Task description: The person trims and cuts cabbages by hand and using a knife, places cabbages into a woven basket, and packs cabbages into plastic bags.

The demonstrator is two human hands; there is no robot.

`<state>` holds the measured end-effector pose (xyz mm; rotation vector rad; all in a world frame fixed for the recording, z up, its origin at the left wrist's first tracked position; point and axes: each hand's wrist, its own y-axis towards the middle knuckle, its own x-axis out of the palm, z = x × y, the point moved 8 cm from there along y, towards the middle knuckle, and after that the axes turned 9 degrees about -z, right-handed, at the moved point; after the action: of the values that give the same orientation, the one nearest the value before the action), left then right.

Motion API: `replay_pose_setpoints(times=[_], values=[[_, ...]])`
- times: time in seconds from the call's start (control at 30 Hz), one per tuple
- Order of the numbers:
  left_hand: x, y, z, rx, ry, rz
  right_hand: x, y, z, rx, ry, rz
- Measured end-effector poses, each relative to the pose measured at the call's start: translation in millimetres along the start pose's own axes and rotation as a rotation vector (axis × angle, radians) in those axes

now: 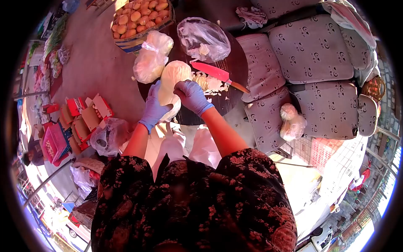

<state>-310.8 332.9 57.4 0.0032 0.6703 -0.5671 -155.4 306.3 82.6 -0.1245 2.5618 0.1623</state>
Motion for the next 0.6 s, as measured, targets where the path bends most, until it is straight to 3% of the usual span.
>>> replay_pose_setpoints(times=[0.13,0.23,0.27,0.43,0.6], values=[[26,3,15,-0.06,0.324,0.086,-8,2,14,-0.012,0.052,-0.259],[48,5,24,-0.24,0.174,-0.086,-11,-2,34,0.081,0.042,-0.393],[52,-3,34,-0.126,0.121,0.044,-12,-6,41,0.126,0.057,-0.445],[80,-34,40,-0.346,-0.291,0.148,-8,-26,78,0.294,0.098,-0.444],[98,-35,25,-0.27,-0.276,0.295,-12,-27,83,0.36,0.162,-0.483]])
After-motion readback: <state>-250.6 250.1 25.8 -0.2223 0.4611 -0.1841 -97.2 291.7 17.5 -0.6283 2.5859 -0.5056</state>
